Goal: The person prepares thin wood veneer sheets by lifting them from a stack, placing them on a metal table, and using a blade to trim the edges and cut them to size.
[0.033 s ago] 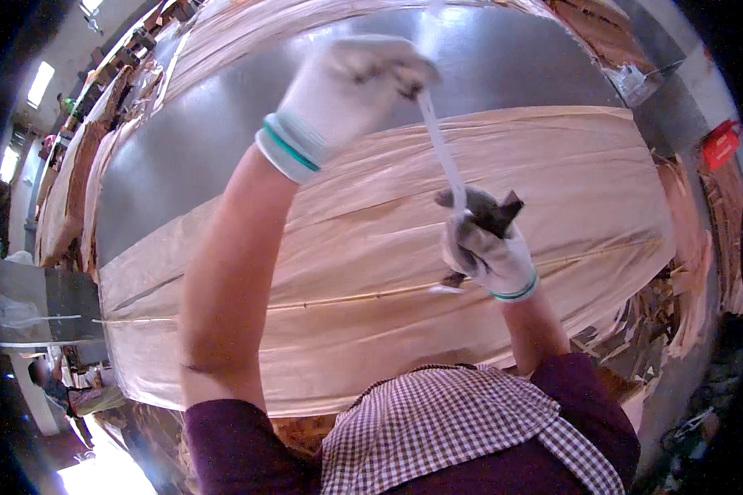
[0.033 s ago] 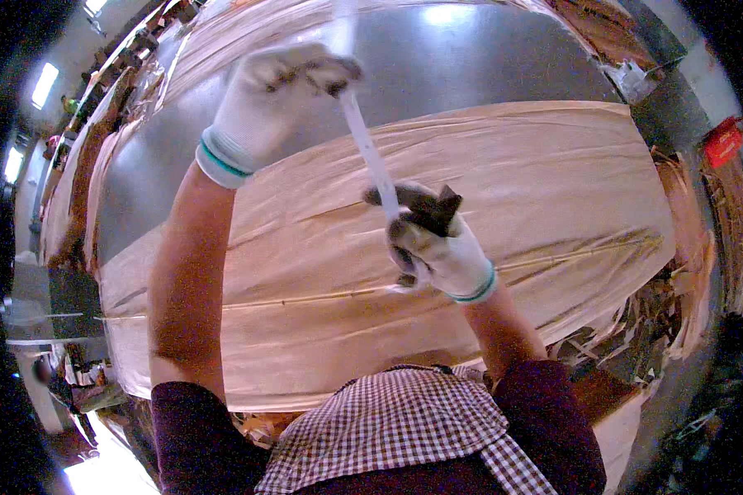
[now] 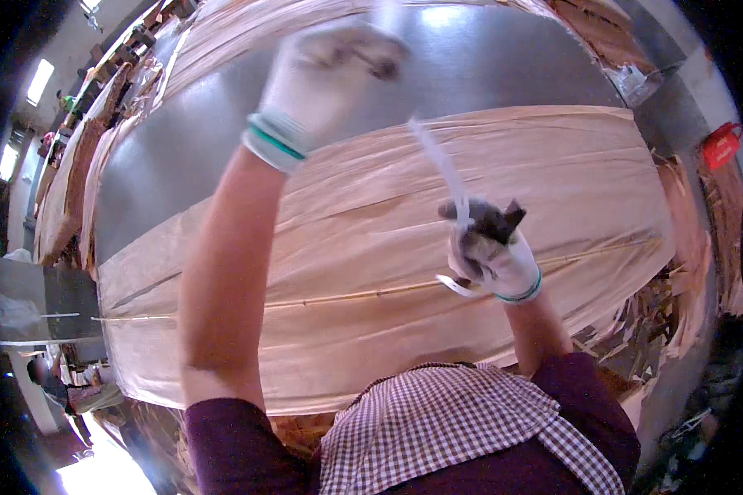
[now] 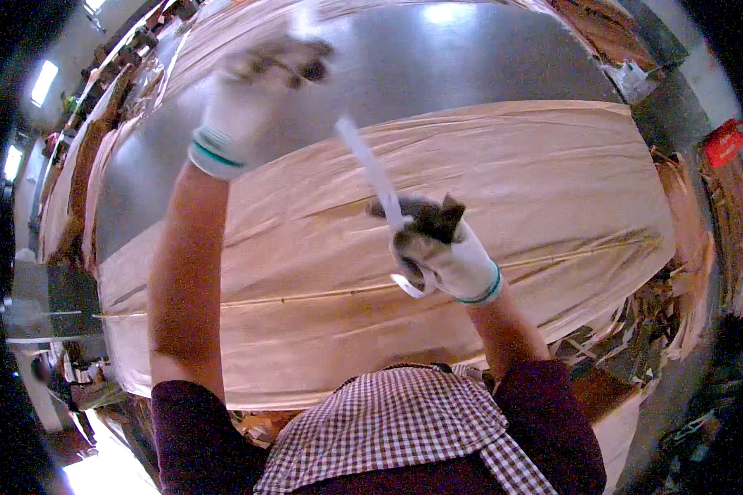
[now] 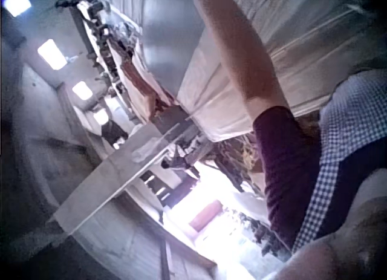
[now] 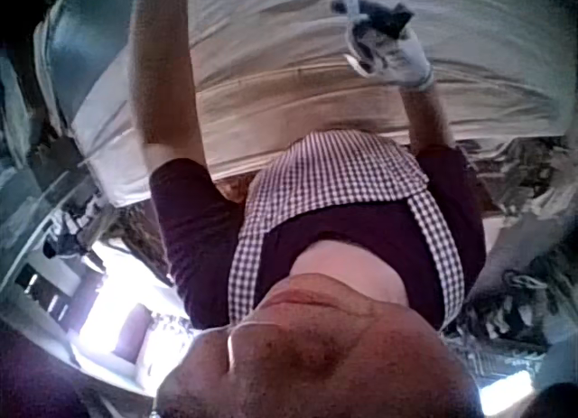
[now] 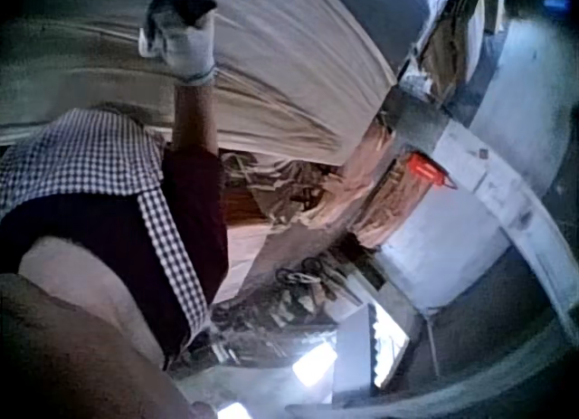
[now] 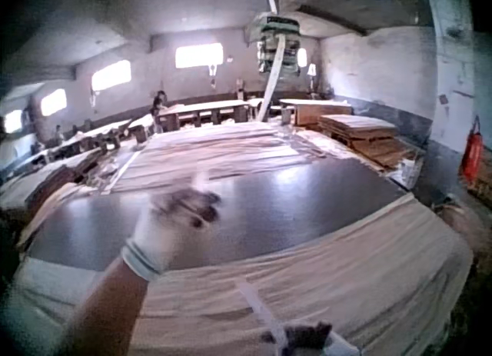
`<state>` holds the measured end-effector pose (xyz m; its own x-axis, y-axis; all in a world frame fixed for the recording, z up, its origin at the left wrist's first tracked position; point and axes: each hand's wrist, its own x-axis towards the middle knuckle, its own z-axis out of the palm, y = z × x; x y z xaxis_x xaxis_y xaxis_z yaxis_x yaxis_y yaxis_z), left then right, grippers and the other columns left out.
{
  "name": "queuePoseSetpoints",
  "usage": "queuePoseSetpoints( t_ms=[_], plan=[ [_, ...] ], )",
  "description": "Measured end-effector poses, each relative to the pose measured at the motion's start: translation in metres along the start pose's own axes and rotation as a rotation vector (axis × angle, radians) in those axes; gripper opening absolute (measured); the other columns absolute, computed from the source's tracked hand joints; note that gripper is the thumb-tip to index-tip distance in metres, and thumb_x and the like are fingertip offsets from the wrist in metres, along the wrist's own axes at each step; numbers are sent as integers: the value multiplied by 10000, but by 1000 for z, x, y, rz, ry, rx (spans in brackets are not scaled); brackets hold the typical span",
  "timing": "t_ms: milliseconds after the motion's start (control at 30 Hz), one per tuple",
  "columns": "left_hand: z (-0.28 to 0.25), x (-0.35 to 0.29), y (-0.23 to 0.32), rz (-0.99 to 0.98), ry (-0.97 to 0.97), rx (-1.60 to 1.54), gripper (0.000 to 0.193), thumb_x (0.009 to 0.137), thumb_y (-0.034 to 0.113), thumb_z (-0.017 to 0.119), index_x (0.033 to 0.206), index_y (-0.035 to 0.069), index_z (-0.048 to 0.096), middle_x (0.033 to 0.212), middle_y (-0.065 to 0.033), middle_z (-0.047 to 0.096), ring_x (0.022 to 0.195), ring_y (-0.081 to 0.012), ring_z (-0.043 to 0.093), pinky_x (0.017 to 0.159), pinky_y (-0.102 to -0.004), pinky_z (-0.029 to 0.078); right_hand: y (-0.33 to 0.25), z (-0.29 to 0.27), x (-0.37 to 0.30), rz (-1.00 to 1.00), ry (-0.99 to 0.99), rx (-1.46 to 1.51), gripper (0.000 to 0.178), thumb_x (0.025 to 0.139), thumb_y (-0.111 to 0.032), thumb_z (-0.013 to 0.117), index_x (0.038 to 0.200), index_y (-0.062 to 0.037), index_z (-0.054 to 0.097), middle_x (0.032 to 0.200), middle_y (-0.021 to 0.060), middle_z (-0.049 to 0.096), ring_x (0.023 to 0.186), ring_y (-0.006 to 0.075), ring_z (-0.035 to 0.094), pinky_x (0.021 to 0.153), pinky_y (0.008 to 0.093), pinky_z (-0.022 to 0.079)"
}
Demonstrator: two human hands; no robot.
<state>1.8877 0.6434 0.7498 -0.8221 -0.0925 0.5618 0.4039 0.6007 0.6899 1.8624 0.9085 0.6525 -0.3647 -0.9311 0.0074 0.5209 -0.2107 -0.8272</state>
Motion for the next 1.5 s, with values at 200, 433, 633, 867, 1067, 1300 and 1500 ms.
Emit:
queuePoseSetpoints(
  t_ms=[200,433,633,867,1067,1300,1500],
  plan=[
    [-19,-93,-87,-832,499,-815,605,978,463,338,1363,-4,329,809,-179,661,729,-233,644,659,-360,515,76,-16,47,229,120,32,327,895,-202,590,1176,-42,539,700,-35,512,572,67,466,497,194,342],
    [44,-274,-210,-660,690,-84,422,944,332,479,1312,127,508,1219,-111,600,1102,-235,576,967,-423,420,210,-18,121,521,186,33,108,865,-191,602,854,-95,554,630,-17,502,505,96,442,443,258,325],
    [104,-263,-195,-785,-281,958,458,908,397,463,1356,306,443,1440,86,389,1400,-240,221,1074,-655,15,224,-45,98,636,327,38,149,849,-198,615,792,-73,555,580,5,498,424,113,430,387,264,315],
    [92,-288,-196,-741,-221,1002,504,909,408,444,1376,223,418,1458,0,366,1365,-285,292,1114,-572,91,176,-65,90,354,213,-1326,292,833,-279,620,993,-36,646,906,158,668,790,274,640,690,363,476],
    [53,-313,-171,-784,-180,767,454,922,352,437,1368,266,428,1471,-24,345,1372,-283,273,1116,-569,53,167,-35,84,316,148,-529,143,896,-122,565,1000,-38,616,741,-30,536,657,62,477,576,223,401],
    [-80,-446,-137,-1245,-70,949,652,916,423,429,1474,178,196,1530,-77,195,1416,-294,143,1122,-547,68,200,49,89,467,50,-463,209,903,-147,552,1085,-71,619,737,-52,511,639,63,460,575,227,394],
    [-174,-520,-164,-1106,-98,1037,578,921,390,427,1432,153,302,1505,-90,246,1386,-282,225,1107,-526,174,298,167,171,411,-95,-597,209,906,-317,599,925,-110,620,689,-52,489,606,59,427,531,240,354]
  ],
)
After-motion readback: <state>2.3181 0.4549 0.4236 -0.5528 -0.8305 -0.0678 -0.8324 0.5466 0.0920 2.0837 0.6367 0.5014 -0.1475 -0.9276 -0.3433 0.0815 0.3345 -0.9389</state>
